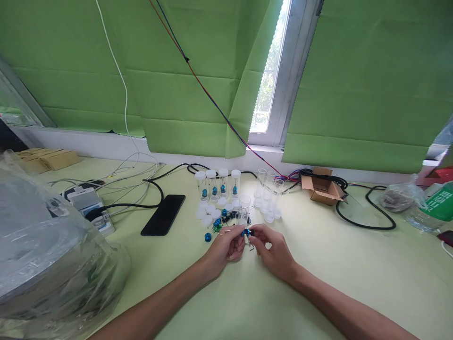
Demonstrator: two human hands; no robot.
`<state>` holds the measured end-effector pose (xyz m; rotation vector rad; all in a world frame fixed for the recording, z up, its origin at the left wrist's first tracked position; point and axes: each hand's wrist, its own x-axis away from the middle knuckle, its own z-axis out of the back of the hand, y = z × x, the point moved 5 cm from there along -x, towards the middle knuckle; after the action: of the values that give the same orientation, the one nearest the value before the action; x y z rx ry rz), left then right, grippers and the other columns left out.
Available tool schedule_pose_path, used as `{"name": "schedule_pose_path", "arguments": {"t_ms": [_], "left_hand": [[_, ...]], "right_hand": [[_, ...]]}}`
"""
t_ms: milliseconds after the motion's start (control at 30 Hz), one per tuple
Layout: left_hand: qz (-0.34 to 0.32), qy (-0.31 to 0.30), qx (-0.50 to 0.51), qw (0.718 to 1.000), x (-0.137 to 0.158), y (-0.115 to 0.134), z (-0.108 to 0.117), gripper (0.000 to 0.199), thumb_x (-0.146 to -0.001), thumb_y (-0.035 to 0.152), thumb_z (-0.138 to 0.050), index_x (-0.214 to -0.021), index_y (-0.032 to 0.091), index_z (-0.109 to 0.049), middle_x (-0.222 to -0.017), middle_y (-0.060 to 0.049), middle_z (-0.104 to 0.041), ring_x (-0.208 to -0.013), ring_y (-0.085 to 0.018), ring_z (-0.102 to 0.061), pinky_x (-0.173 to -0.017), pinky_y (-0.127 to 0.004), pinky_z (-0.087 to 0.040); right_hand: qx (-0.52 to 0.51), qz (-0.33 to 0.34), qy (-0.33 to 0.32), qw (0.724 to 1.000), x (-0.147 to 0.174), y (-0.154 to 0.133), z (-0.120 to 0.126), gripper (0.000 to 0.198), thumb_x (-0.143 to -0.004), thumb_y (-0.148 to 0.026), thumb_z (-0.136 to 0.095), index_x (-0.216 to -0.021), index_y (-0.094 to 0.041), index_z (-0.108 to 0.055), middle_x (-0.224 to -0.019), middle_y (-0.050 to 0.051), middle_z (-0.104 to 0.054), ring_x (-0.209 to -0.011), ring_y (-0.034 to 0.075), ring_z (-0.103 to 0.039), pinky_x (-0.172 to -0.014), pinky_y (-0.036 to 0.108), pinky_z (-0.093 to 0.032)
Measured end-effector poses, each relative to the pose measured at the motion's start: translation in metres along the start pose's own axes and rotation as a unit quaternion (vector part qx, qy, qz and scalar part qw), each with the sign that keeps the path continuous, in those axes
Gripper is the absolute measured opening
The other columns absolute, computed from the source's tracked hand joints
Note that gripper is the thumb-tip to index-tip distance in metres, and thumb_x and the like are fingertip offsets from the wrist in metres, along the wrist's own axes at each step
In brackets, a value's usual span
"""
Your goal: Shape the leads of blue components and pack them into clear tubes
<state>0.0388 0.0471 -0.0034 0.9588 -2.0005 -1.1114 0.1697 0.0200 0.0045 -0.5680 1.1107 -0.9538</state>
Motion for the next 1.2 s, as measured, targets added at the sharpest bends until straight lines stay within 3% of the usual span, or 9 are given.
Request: {"name": "schedule_pose_path", "arguments": {"t_ms": [267,567,867,933,1000,1100,1200], "left_hand": [[-0.007,-0.001,-0.015,1.0,0.0006,-0.0012,0.0009,0.042,-0.08,0.043,-0.065,-0.054,0.016,-0.045,-0.048,0.004,-0.044,-0.038,-0.005,-0.03,-0.041,-0.023,-0.014],[-0.022,-0.013,-0.048,0.999,0.0019,-0.0005,-0.001,0.045,-0.082,0.045,-0.063,-0.053,0.017,-0.043,-0.048,0.003,-0.042,-0.039,-0.006,-0.03,-0.042,-0.024,-0.014],[-0.008,-0.007,-0.029,1.0,0.0011,-0.0012,-0.0013,0.044,-0.083,0.042,-0.062,-0.052,0.016,-0.045,-0.047,0.003,-0.044,-0.038,-0.005,-0.031,-0.042,-0.024,-0.013],[-0.001,-0.006,-0.01,1.0,0.0004,-0.0012,-0.0004,0.044,-0.084,0.041,-0.06,-0.051,0.016,-0.045,-0.047,0.002,-0.044,-0.037,-0.005,-0.031,-0.041,-0.024,-0.012],[0.004,-0.01,0.011,1.0,0.0001,-0.0007,0.0001,0.045,-0.085,0.041,-0.059,-0.051,0.015,-0.045,-0.046,0.002,-0.044,-0.036,-0.005,-0.031,-0.041,-0.024,-0.011],[0.003,-0.016,0.032,0.999,0.0001,0.0,0.0001,0.044,-0.086,0.04,-0.057,-0.052,0.015,-0.048,-0.047,0.002,-0.045,-0.036,-0.005,-0.031,-0.04,-0.024,-0.011],[0.0,-0.017,0.03,0.999,-0.0001,-0.0003,-0.0001,0.044,-0.087,0.04,-0.057,-0.052,0.014,-0.047,-0.047,0.002,-0.045,-0.035,-0.005,-0.03,-0.04,-0.024,-0.011]], "right_hand": [[0.008,-0.014,-0.023,1.0,-0.0012,-0.0013,-0.0022,0.019,-0.096,-0.031,-0.046,-0.09,-0.018,-0.059,-0.065,0.001,-0.061,-0.052,0.013,-0.053,-0.054,0.024,-0.044],[0.027,-0.021,-0.038,0.999,-0.0006,-0.0011,-0.0021,0.042,-0.1,-0.037,-0.038,-0.063,-0.02,-0.049,-0.053,-0.002,-0.053,-0.047,0.011,-0.046,-0.052,0.024,-0.04],[0.029,-0.028,-0.024,0.999,-0.0011,0.0021,-0.0022,0.051,-0.102,-0.037,-0.032,-0.057,-0.02,-0.046,-0.048,-0.002,-0.049,-0.045,0.011,-0.045,-0.053,0.024,-0.038],[0.027,-0.034,-0.016,0.999,-0.0011,0.0016,-0.0008,0.047,-0.102,-0.036,-0.033,-0.062,-0.019,-0.052,-0.053,-0.002,-0.053,-0.045,0.01,-0.045,-0.051,0.023,-0.038],[0.016,-0.033,-0.01,0.999,-0.0012,0.0001,0.0004,0.033,-0.1,-0.035,-0.038,-0.081,-0.018,-0.059,-0.061,-0.001,-0.059,-0.047,0.011,-0.047,-0.05,0.023,-0.039],[0.006,-0.014,0.001,1.0,-0.0012,-0.0026,0.0014,0.022,-0.095,-0.031,-0.049,-0.111,-0.018,-0.057,-0.075,0.001,-0.063,-0.054,0.012,-0.053,-0.051,0.023,-0.043],[0.003,-0.005,0.004,1.0,-0.0005,-0.0011,0.0001,0.023,-0.092,-0.027,-0.054,-0.113,-0.019,-0.056,-0.08,0.002,-0.061,-0.054,0.011,-0.053,-0.049,0.022,-0.043]]}}
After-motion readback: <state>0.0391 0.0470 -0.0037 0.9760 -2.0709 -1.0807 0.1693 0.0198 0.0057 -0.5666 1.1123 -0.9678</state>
